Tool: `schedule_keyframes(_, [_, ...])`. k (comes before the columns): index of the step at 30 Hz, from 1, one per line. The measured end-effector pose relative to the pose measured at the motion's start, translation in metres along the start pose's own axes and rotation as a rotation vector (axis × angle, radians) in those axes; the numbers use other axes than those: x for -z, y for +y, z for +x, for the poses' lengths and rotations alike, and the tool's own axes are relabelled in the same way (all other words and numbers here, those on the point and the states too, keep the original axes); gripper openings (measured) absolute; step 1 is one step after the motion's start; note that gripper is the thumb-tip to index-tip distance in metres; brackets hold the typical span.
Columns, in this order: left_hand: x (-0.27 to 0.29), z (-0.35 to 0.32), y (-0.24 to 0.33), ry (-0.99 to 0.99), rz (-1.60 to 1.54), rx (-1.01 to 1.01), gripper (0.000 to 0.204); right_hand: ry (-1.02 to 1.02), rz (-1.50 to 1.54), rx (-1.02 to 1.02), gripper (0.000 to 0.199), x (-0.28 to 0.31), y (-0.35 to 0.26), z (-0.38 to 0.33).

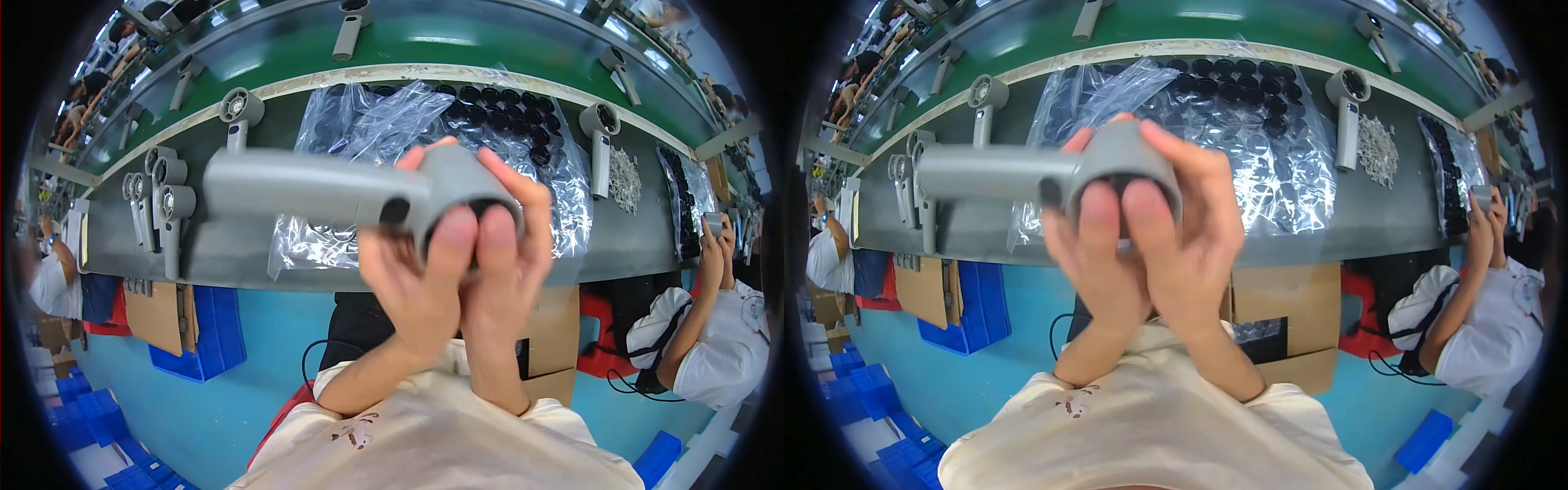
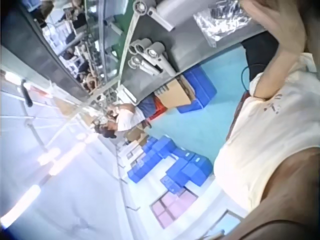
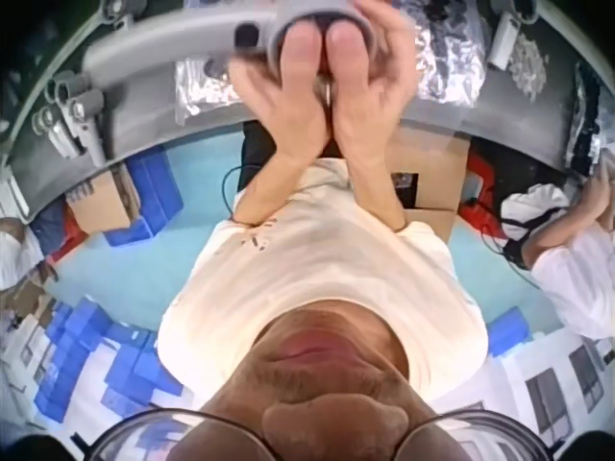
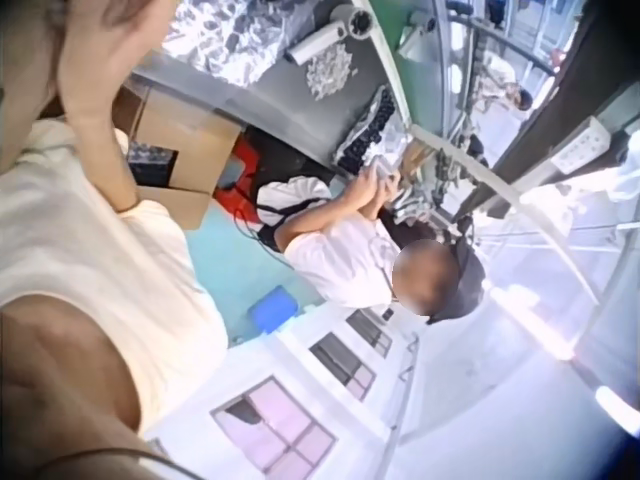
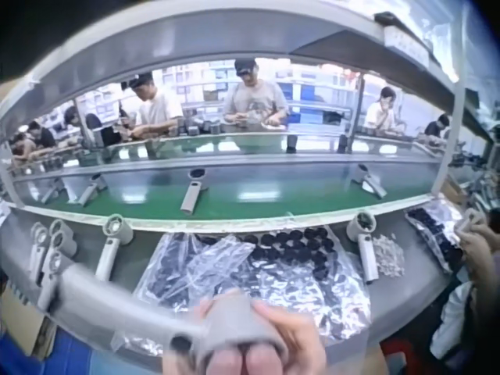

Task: Assembling plastic handheld fan components at a manual assembly station.

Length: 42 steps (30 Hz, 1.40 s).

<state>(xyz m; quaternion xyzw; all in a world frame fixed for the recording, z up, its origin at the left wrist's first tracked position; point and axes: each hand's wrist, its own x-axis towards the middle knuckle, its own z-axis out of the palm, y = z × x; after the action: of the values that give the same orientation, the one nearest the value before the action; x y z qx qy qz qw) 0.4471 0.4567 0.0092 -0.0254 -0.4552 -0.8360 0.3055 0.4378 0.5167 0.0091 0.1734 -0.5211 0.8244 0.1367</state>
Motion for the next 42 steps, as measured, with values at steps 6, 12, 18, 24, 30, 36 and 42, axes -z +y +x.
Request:
schedule_keyframes(6, [0.018,0.032,0.022,-0.325,0.214,0.185,0.061,-0.055,0.103,-0.163,0.050,0.016,-0.008,0.007])
schedule_keyframes(12, [0.029,0.021,0.020,-0.448,0.492,-0.167,0.078,-0.006,0.323,-0.218,0.066,0.011,-0.013,0.007])
schedule_keyframes(18, [0.028,0.019,0.013,-0.369,0.525,-0.272,0.059,0.016,0.373,-0.230,0.070,0.006,-0.002,0.002])
schedule_keyframes(24, [0.027,0.022,0.004,-0.434,0.579,-0.423,0.053,-0.005,0.140,-0.113,0.066,0.006,0.003,0.003])
schedule_keyframes(30, [0.025,0.022,-0.010,-0.337,0.437,-0.546,0.047,0.011,0.207,-0.162,0.056,0.003,0.005,0.000])
schedule_keyframes(36, [0.025,0.033,-0.004,-0.323,0.551,-0.430,0.040,0.088,0.348,-0.235,0.062,-0.005,0.017,0.000])
schedule_keyframes(42, [0.034,0.028,0.006,-0.389,0.509,-0.307,0.081,0.145,0.289,-0.199,0.058,-0.009,-0.003,0.005])
